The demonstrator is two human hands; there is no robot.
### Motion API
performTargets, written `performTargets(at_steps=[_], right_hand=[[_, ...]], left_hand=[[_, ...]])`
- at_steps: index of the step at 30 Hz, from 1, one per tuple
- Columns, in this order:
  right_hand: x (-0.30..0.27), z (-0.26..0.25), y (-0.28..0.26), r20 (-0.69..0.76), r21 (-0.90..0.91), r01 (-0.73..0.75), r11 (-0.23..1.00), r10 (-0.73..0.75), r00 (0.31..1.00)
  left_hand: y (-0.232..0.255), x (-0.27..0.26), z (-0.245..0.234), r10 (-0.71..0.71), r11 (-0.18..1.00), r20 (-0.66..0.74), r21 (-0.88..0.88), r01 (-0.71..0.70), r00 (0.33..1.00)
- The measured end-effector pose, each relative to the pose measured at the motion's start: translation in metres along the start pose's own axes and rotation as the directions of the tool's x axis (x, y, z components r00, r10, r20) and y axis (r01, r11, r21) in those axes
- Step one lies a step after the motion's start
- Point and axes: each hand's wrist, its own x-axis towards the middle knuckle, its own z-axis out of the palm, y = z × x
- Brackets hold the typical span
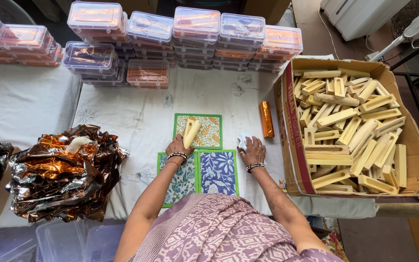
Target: The person wraps small wooden blocks in copper-colored foil and places them into clear plastic containers. They wipe the blocks with a white cloth before wrapping and arrange the finished items on the table.
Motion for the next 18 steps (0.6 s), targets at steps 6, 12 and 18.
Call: performTargets(at_steps=[6,12,18], right_hand=[[0.007,-0.002,-0.001,0.153,0.168,-0.154,0.974,0.129,0.980],[0.016,-0.034,-0.037,-0.249,0.324,0.011,0.946,0.074,0.966],[0.030,-0.035,-0.075,0.386,0.922,-0.384,0.044,-0.071,0.920]], left_hand=[[-0.020,0.039,0.056,0.040,0.998,-0.063,-0.041,-0.042,0.997],[0.025,0.011,0.039,0.163,0.754,0.186,-0.657,-0.001,0.969],[0.069,-0.032,0.013,0.536,0.454,0.286,-0.891,0.015,0.794]])
